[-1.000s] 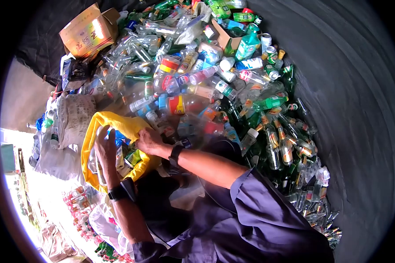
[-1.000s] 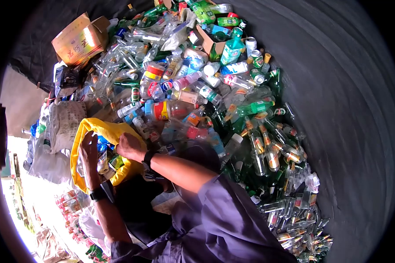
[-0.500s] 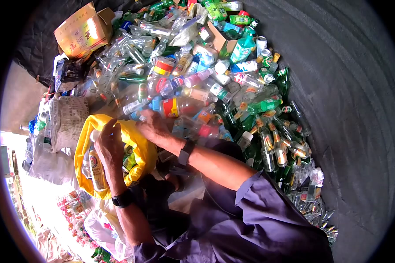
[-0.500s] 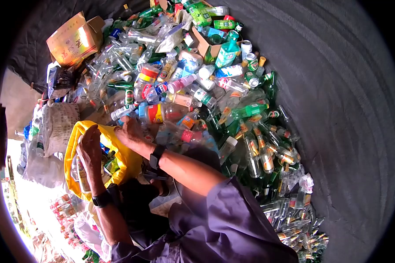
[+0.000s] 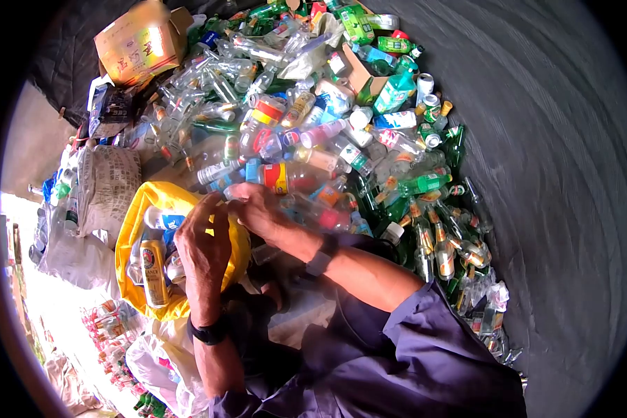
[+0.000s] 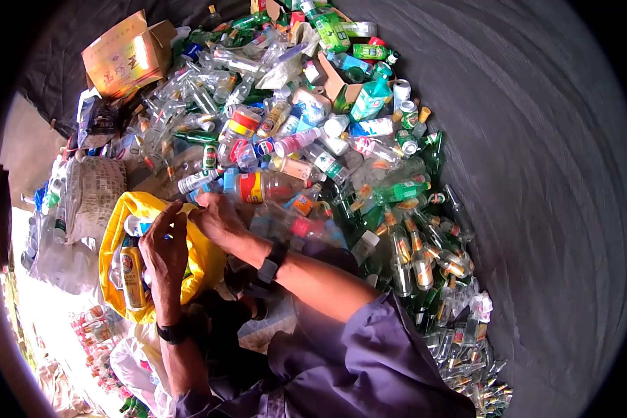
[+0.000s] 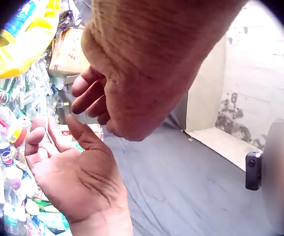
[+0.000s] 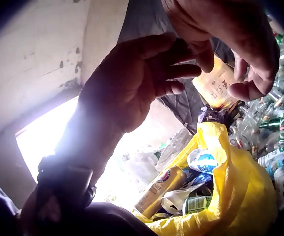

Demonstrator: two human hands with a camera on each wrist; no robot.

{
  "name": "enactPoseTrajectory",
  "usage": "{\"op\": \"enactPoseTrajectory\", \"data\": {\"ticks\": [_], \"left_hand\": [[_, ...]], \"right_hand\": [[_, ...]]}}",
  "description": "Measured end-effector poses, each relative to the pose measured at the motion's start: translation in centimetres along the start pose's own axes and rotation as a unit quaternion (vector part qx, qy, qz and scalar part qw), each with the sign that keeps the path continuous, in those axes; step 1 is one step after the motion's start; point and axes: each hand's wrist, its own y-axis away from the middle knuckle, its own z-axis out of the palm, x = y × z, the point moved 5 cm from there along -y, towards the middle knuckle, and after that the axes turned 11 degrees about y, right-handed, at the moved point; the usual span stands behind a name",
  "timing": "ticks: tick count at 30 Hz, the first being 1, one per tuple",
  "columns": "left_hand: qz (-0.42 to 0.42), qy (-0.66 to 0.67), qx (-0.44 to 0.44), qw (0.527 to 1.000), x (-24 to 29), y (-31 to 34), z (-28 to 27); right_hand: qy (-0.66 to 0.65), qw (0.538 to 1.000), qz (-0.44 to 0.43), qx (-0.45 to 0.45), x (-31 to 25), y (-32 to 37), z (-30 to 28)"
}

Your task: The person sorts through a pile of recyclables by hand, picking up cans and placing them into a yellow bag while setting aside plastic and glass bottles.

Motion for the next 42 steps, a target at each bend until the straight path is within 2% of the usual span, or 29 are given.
{"op": "enactPoseTrajectory", "data": {"ticks": [1, 2, 4, 5, 6, 8, 9, 11, 12, 15, 18, 21, 22, 24, 26, 29, 32, 34, 36, 38, 40, 42], "left_hand": [[0.017, 0.001, -0.002, 1.0, 0.3, 0.1, 0.0], [0.035, 0.003, -0.003, 0.999, 0.6, 0.2, 0.0], [0.017, 0.03, -0.024, 0.999, 1.2, 0.4, 0.1], [0.002, 0.039, -0.034, 0.999, 1.2, 0.6, 0.3], [-0.014, 0.047, -0.044, 0.998, 1.2, 0.9, 0.5], [-0.033, 0.085, -0.052, 0.994, 1.8, 1.2, 0.5], [0.003, 0.084, -0.068, 0.994, 2.7, 1.3, 0.5], [0.066, 0.1, -0.092, 0.988, 3.0, 1.6, 0.8], [0.06, 0.099, -0.087, 0.989, 2.8, 1.7, 0.8], [0.07, 0.1, -0.156, 0.98, 4.2, 2.0, 0.8], [0.091, 0.09, -0.198, 0.972, 4.2, 2.7, 1.1], [0.095, 0.072, -0.225, 0.967, 3.7, 2.9, 1.2], [0.092, 0.067, -0.242, 0.964, 3.6, 2.9, 1.2], [0.086, 0.063, -0.244, 0.964, 3.6, 2.8, 1.1], [0.077, 0.086, -0.254, 0.96, 3.6, 2.6, 1.0], [0.073, 0.085, -0.251, 0.961, 3.8, 2.3, 0.4], [0.058, 0.083, -0.247, 0.964, 3.5, 2.5, 0.2], [0.055, 0.066, -0.27, 0.959, 3.5, 2.7, 0.3], [0.049, 0.069, -0.275, 0.958, 3.3, 2.9, 0.3], [0.046, 0.069, -0.282, 0.956, 3.4, 2.9, 0.2], [0.045, 0.07, -0.29, 0.954, 3.4, 2.9, 0.1], [0.046, 0.07, -0.296, 0.952, 3.4, 3.0, 0.0]], "right_hand": [[-0.056, 0.998, -0.013, 0.014, 0.0, -0.1, -0.1], [-0.054, 0.998, -0.015, 0.012, -1.0, 0.1, -1.0], [-0.24, 0.967, 0.053, -0.075, -2.1, 0.9, -2.8], [-0.267, 0.961, 0.032, -0.061, -2.3, 0.7, -3.7], [-0.302, 0.938, 0.126, -0.112, -3.2, 0.8, -5.4], [-0.33, 0.923, 0.185, -0.073, -3.0, 0.0, -8.2], [-0.335, 0.922, 0.177, -0.076, -2.0, -1.1, -9.6], [-0.328, 0.927, 0.166, -0.074, 0.6, -3.5, -12.6], [-0.316, 0.932, 0.161, -0.069, 1.9, -4.6, -14.1], [-0.216, 0.955, 0.204, 0.001, 7.7, -7.5, -18.0], [-0.12, 0.949, 0.278, 0.089, 17.0, -9.4, -20.8], [-0.134, 0.932, 0.315, 0.121, 26.9, -10.6, -23.3], [-0.132, 0.932, 0.317, 0.117, 26.9, -11.3, -22.8], [-0.077, 0.904, 0.392, 0.149, 27.6, -11.6, -22.3], [-0.076, 0.906, 0.396, 0.127, 29.1, -13.2, -21.0], [-0.109, 0.889, 0.421, 0.14, 29.8, -14.7, -17.9], [-0.135, 0.9, 0.405, 0.094, 30.0, -15.7, -15.2], [-0.153, 0.898, 0.398, 0.105, 30.4, -15.8, -14.0], [-0.222, 0.901, 0.351, 0.122, 30.3, -16.4, -13.6], [-0.242, 0.885, 0.372, 0.141, 30.9, -16.1, -13.7], [-0.203, 0.904, 0.364, 0.097, 30.8, -14.6, -14.0], [-0.059, 0.927, 0.358, 0.089, 29.4, -13.1, -14.5]]}}
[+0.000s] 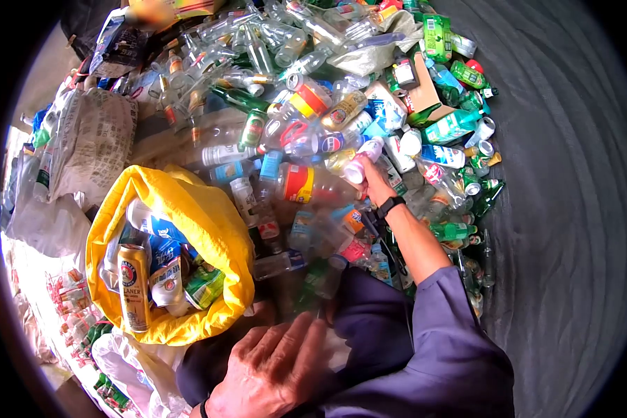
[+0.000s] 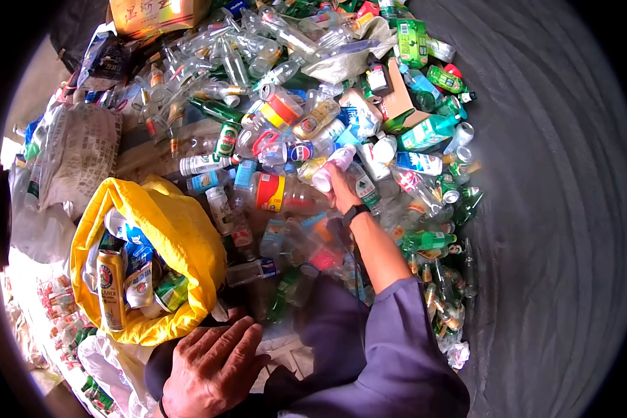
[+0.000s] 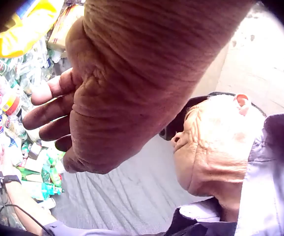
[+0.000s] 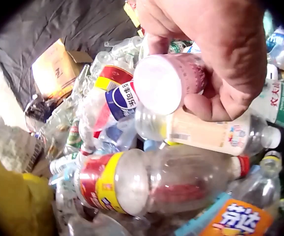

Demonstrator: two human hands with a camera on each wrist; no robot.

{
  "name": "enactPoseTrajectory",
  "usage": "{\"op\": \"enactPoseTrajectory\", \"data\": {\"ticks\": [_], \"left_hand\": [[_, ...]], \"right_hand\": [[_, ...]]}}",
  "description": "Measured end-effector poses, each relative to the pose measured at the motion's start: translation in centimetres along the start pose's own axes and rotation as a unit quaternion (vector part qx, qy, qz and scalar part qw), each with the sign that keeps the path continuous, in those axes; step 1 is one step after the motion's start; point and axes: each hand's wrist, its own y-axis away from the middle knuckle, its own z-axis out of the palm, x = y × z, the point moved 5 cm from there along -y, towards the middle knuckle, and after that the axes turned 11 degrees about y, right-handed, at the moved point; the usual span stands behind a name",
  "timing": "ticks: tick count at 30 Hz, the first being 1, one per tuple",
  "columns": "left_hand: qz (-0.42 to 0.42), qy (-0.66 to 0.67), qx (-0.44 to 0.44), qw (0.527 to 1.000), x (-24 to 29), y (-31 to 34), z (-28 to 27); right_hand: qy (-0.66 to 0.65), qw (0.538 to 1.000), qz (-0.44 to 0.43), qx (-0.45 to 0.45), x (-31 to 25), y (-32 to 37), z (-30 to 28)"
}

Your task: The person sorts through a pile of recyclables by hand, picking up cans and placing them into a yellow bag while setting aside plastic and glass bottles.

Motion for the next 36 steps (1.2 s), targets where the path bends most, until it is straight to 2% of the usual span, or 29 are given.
{"op": "enactPoseTrajectory", "data": {"ticks": [2, 3, 4, 6, 7, 10, 12, 14, 16, 18, 20, 22, 24, 25, 26, 27, 28, 29, 31, 32, 34, 35, 36], "left_hand": [[-0.009, -0.01, -0.006, 1.0, -0.2, 0.2, 0.1], [-0.007, -0.009, -0.006, 1.0, -0.2, 0.3, 0.1], [-0.011, -0.013, -0.009, 1.0, -0.2, 0.4, 0.1], [-0.013, -0.014, -0.015, 1.0, -0.3, 0.4, 0.1], [-0.01, -0.014, -0.019, 1.0, -0.3, 0.4, 0.1], [-0.007, -0.013, -0.024, 1.0, -0.2, 0.3, 0.2], [-0.01, -0.011, -0.028, 1.0, -0.3, 0.1, 0.2], [-0.016, -0.016, -0.043, 0.999, -0.4, -0.1, 0.4], [-0.015, -0.02, -0.043, 0.999, -0.6, -0.3, 0.5], [-0.015, -0.026, -0.043, 0.999, -0.9, -0.4, 0.4], [-0.03, -0.04, -0.059, 0.997, -1.3, -0.6, 0.3], [-0.037, -0.044, -0.06, 0.997, -1.6, -0.6, 0.1], [-0.035, -0.051, -0.043, 0.997, -1.8, -0.6, 0.0], [-0.036, -0.049, -0.043, 0.997, -1.9, -0.6, 0.1], [-0.039, -0.05, -0.044, 0.997, -2.0, -0.6, 0.1], [-0.042, -0.052, -0.044, 0.997, -2.0, -0.7, 0.1], [-0.044, -0.05, -0.046, 0.997, -2.0, -0.9, 0.0], [-0.047, -0.057, -0.057, 0.996, -2.0, -1.1, 0.0], [-0.051, -0.063, -0.07, 0.994, -2.1, -1.4, 0.2], [-0.051, -0.064, -0.075, 0.994, -2.1, -1.5, 0.3], [-0.049, -0.063, -0.081, 0.993, -2.1, -1.6, 0.4], [-0.05, -0.064, -0.078, 0.994, -2.1, -1.7, 0.5], [-0.05, -0.065, -0.075, 0.994, -2.1, -1.8, 0.5]], "right_hand": [[0.075, 0.996, -0.055, -0.007, -1.0, 3.6, -0.9], [0.133, 0.99, -0.041, -0.004, -0.6, 3.7, -1.9], [0.133, 0.99, -0.041, -0.002, 0.3, 3.2, -2.8], [0.237, 0.963, -0.054, 0.117, 2.4, 1.4, -5.9], [0.281, 0.951, -0.055, 0.115, 2.2, 1.8, -7.1], [0.388, 0.87, -0.079, 0.293, -0.2, 2.1, -10.1], [0.388, 0.843, -0.145, 0.343, -1.8, 1.4, -11.8], [0.399, 0.842, -0.101, 0.349, -4.5, 2.4, -12.2], [0.453, 0.809, -0.118, 0.356, -4.8, 0.6, -13.9], [0.453, 0.795, -0.101, 0.389, -5.1, -0.3, -16.1], [0.436, 0.772, -0.137, 0.441, -5.2, -1.4, -19.2], [0.447, 0.768, -0.126, 0.442, -4.9, -2.5, -23.1], [0.381, 0.789, -0.176, 0.448, -3.8, -4.2, -27.1], [0.383, 0.819, -0.101, 0.416, -4.5, -3.2, -27.7], [0.3, 0.856, -0.134, 0.398, -2.3, -6.0, -30.6], [0.286, 0.857, -0.176, 0.39, -1.2, -7.0, -32.1], [0.272, 0.856, -0.218, 0.381, -1.1, -7.0, -32.2], [0.272, 0.857, -0.216, 0.38, -0.9, -7.0, -32.4], [0.212, 0.914, -0.165, 0.306, 0.1, -7.1, -32.8], [0.211, 0.914, -0.163, 0.306, 0.2, -7.0, -32.7], [0.25, 0.885, -0.169, 0.354, 0.0, -6.4, -32.3], [0.228, 0.893, -0.146, 0.361, -2.2, -2.6, -29.2], [0.227, 0.892, -0.145, 0.362, -1.5, -3.1, -29.1]]}}
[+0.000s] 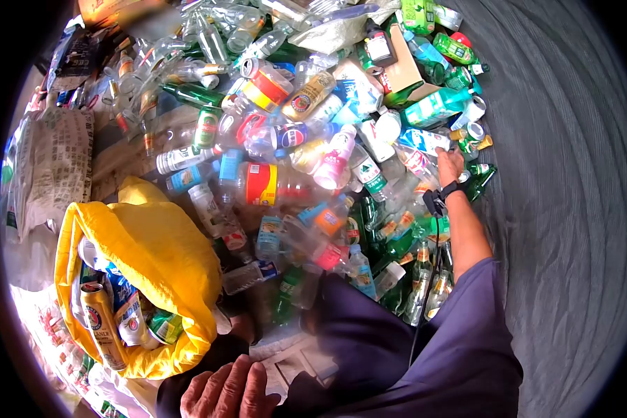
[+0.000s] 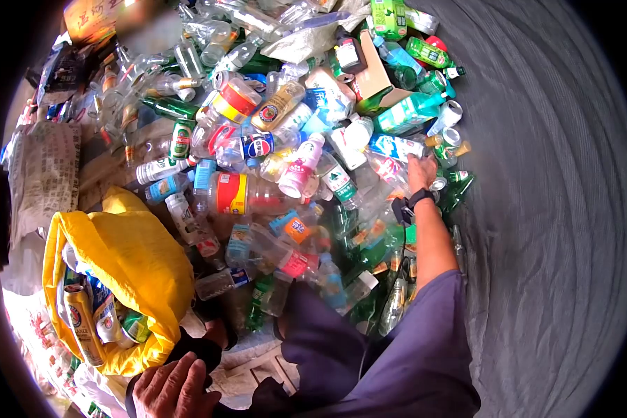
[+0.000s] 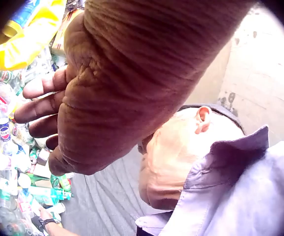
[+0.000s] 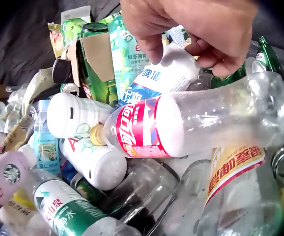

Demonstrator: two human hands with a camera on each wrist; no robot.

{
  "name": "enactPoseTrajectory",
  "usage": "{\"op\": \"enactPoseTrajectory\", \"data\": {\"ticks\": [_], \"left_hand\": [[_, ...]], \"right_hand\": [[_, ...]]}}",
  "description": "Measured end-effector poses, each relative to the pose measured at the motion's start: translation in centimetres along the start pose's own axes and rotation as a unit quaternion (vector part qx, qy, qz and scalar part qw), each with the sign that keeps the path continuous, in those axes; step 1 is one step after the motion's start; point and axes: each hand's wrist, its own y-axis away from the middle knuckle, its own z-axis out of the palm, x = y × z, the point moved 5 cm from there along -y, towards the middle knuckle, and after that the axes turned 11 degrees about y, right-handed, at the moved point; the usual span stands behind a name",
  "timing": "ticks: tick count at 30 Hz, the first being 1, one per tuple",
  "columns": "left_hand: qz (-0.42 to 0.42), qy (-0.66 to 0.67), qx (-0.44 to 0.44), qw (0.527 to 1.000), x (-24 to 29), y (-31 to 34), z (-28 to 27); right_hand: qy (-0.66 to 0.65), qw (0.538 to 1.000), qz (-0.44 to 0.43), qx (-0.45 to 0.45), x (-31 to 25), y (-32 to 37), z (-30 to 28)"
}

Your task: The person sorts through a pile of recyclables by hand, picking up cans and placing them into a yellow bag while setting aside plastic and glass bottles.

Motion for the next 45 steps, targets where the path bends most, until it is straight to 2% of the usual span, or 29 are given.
{"op": "enactPoseTrajectory", "data": {"ticks": [2, 3, 4, 6, 8, 10, 11, 12, 16, 18, 19, 20, 21, 22, 23, 24, 26, 27, 28, 30, 31, 33, 34, 35, 36, 38, 39, 41, 45], "left_hand": [[0.009, 0.007, -0.002, 1.0, 0.2, -0.2, 0.2], [0.007, 0.004, 0.0, 1.0, 0.2, -0.2, 0.3], [0.005, -0.001, 0.002, 1.0, 0.3, -0.2, 0.3], [0.003, -0.002, 0.004, 1.0, 0.8, -0.5, 0.2], [-0.006, -0.015, 0.003, 1.0, 0.8, -0.6, 0.4], [0.0, -0.013, 0.02, 1.0, 0.9, -0.7, 0.6], [0.003, 0.001, 0.021, 1.0, 1.0, -0.7, 0.5], [0.006, 0.015, 0.021, 1.0, 1.0, -0.7, 0.5], [0.011, 0.008, 0.042, 0.999, 1.5, -0.4, 0.5], [0.017, 0.002, 0.051, 0.999, 1.2, -0.2, 1.1], [0.024, 0.018, 0.049, 0.998, 0.6, -0.2, 1.9], [0.031, 0.034, 0.047, 0.998, 0.3, 0.1, 2.1], [0.02, 0.023, 0.001, 1.0, 0.7, 0.1, 1.8], [0.015, 0.019, 0.005, 1.0, 1.0, 0.2, 1.6], [0.021, 0.023, 0.021, 0.999, 1.2, 0.2, 1.5], [0.027, 0.027, 0.036, 0.999, 1.3, 0.2, 1.5], [0.01, 0.024, 0.031, 0.999, 1.0, 0.4, 2.1], [0.032, 0.029, 0.048, 0.998, 1.0, 0.4, 2.2], [0.053, 0.034, 0.065, 0.996, 1.1, 0.3, 2.3], [0.074, 0.036, 0.099, 0.992, 1.4, 0.1, 2.3], [0.074, 0.025, 0.112, 0.991, 1.3, 0.0, 2.3], [0.072, -0.001, 0.13, 0.989, 1.7, -0.1, 2.3], [0.067, -0.015, 0.134, 0.989, 1.9, -0.2, 2.3], [0.051, 0.0, 0.126, 0.991, 1.8, -0.4, 2.4], [0.051, -0.003, 0.134, 0.99, 1.8, -0.4, 2.7], [0.061, -0.012, 0.141, 0.988, 1.7, -0.1, 3.1], [0.068, -0.013, 0.142, 0.988, 1.6, 0.2, 3.4], [0.001, 0.036, 0.101, 0.994, 0.6, 0.6, 4.3], [0.019, 0.039, 0.123, 0.991, 0.8, 1.4, 4.2]], "right_hand": [[0.136, 0.98, -0.03, 0.143, 0.6, -0.3, -0.2], [0.136, 0.986, -0.007, 0.092, 1.1, 0.0, 0.2], [0.131, 0.987, 0.018, 0.089, 1.5, 0.3, 0.6], [0.037, 0.999, 0.001, 0.035, 1.5, 0.5, 0.9], [0.038, 0.997, 0.049, 0.038, -1.4, 3.4, -0.4], [0.127, 0.989, 0.049, 0.063, -1.7, 4.1, -0.3], [0.118, 0.988, 0.035, 0.09, -1.8, 4.8, -0.4], [0.209, 0.97, 0.005, 0.126, -2.4, 5.4, -0.5], [0.149, 0.985, 0.071, 0.058, -3.5, 7.6, -1.6], [0.069, 0.988, 0.138, 0.011, -4.0, 9.4, -2.5], [0.003, 0.99, 0.14, 0.02, -2.6, 9.2, -1.9], [-0.031, 0.991, 0.126, -0.014, -2.0, 9.5, -2.1], [-0.135, 0.986, 0.094, -0.038, -1.7, 9.9, -2.1], [-0.239, 0.967, 0.061, -0.061, -1.6, 10.6, -1.7], [-0.273, 0.959, 0.023, -0.069, -3.6, 12.4, -2.9], [-0.184, 0.977, 0.038, -0.102, -6.3, 14.4, -5.2], [-0.127, 0.989, 0.052, -0.064, -4.9, 15.1, -5.1], [-0.126, 0.969, 0.023, -0.211, -6.6, 15.7, -5.6], [-0.129, 0.967, 0.019, -0.218, -8.7, 17.1, -7.0], [-0.161, 0.927, -0.117, -0.317, -14.1, 21.1, -8.4], [-0.097, 0.917, -0.167, -0.35, -15.6, 22.4, -8.8], [-0.071, 0.879, -0.211, -0.42, -19.7, 26.3, -10.2], [-0.039, 0.863, -0.285, -0.414, -19.9, 26.9, -9.5], [-0.118, 0.821, -0.27, -0.489, -20.4, 28.8, -9.1], [-0.114, 0.81, -0.271, -0.507, -21.8, 30.6, -9.9], [-0.082, 0.803, -0.365, -0.464, -25.8, 34.0, -12.8], [-0.059, 0.808, -0.381, -0.446, -26.6, 34.9, -13.5], [-0.039, 0.812, -0.398, -0.426, -27.2, 36.4, -13.9], [-0.089, 0.829, -0.418, -0.36, -26.5, 37.8, -13.5]]}}
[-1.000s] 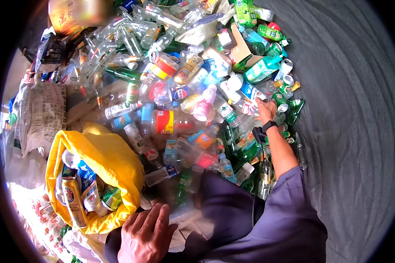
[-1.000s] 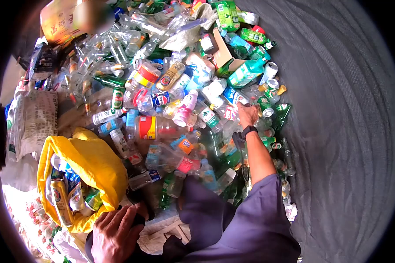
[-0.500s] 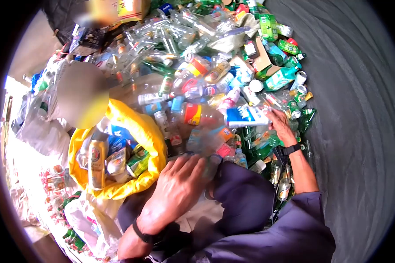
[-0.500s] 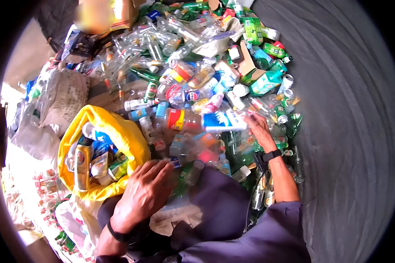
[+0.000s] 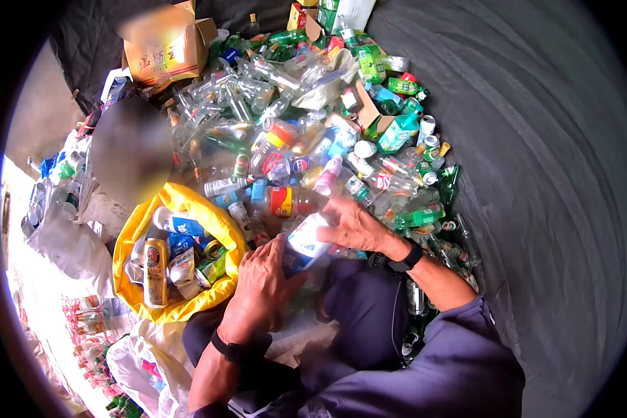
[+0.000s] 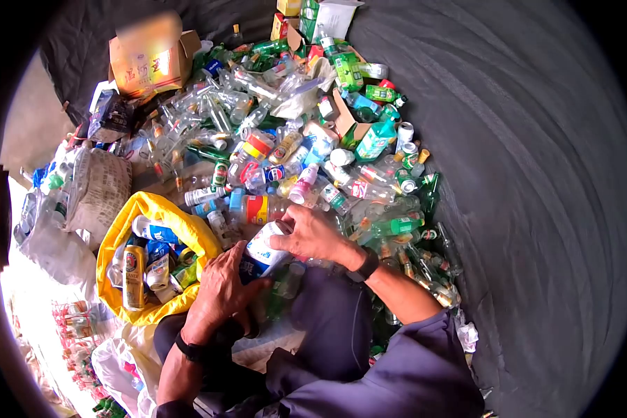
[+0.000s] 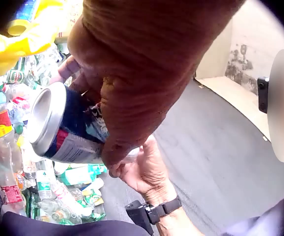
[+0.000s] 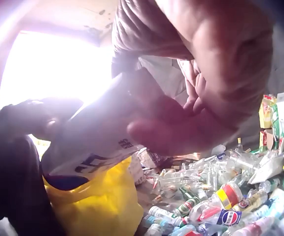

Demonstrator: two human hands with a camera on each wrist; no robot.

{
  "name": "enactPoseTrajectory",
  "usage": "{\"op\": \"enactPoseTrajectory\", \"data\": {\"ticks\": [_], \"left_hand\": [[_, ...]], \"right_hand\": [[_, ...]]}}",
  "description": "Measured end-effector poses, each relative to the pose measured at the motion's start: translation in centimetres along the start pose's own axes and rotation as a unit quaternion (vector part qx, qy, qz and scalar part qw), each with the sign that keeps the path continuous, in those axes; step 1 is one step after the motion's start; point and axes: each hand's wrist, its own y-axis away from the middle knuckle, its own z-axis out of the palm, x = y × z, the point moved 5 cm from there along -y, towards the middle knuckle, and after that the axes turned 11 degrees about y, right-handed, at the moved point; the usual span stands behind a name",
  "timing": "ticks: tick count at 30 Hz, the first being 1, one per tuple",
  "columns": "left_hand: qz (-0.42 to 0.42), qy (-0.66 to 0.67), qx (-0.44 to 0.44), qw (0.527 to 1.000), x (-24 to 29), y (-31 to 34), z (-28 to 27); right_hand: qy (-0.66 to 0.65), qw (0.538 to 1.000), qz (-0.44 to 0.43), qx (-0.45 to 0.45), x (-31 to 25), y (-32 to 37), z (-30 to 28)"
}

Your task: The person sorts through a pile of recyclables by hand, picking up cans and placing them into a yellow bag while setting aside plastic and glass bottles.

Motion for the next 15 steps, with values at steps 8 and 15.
{"op": "enactPoseTrajectory", "data": {"ticks": [8, 15], "left_hand": [[-0.008, 0.081, -0.001, 0.997, -0.5, 0.8, 0.8], [-0.018, 0.024, -0.013, 0.999, -0.8, 2.2, 0.6]], "right_hand": [[-0.164, 0.977, 0.126, -0.047, -2.3, 2.0, 0.5], [-0.126, 0.986, 0.087, -0.059, -4.6, 2.5, 0.6]]}}
